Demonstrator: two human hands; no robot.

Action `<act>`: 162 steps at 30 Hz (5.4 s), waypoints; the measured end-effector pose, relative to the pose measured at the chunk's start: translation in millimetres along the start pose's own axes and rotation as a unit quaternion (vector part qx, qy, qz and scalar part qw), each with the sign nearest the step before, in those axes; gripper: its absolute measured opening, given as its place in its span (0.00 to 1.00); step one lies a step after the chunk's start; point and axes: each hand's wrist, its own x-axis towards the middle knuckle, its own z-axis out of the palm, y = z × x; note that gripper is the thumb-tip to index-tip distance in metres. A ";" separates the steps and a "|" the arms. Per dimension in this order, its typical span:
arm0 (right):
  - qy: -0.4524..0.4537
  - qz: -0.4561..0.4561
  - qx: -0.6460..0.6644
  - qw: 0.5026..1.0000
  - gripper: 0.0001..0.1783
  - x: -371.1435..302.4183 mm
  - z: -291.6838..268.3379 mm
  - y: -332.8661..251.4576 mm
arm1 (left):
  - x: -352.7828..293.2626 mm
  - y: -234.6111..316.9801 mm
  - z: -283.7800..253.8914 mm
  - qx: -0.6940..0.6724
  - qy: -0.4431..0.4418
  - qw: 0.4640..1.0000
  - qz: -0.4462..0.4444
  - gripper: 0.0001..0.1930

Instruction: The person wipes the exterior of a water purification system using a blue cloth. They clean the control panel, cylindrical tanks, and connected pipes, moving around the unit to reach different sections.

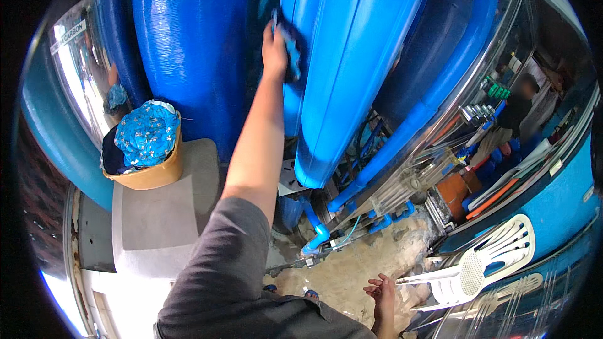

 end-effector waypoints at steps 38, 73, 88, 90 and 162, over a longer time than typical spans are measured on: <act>0.010 -0.008 0.039 0.999 0.26 -0.4 26.8 11.3 | 17.5 78.5 44.7 0.269 0.056 0.912 0.304 0.53; 0.042 -0.025 0.034 0.998 0.29 -6.3 -2.5 34.0 | 72.0 114.4 88.0 0.293 0.159 0.881 0.336 0.30; 0.010 -0.022 0.030 0.999 0.36 -14.5 -4.8 42.1 | -44.3 -15.1 7.9 0.306 0.124 0.927 0.175 0.26; 0.011 -0.026 0.030 0.999 0.37 -19.0 -7.7 43.4 | -70.7 -45.6 -8.8 0.273 0.135 0.946 0.111 0.25; -0.169 -0.035 0.017 0.985 0.27 46.9 -20.4 33.7 | -66.6 204.0 65.3 0.131 -0.104 0.979 0.120 0.29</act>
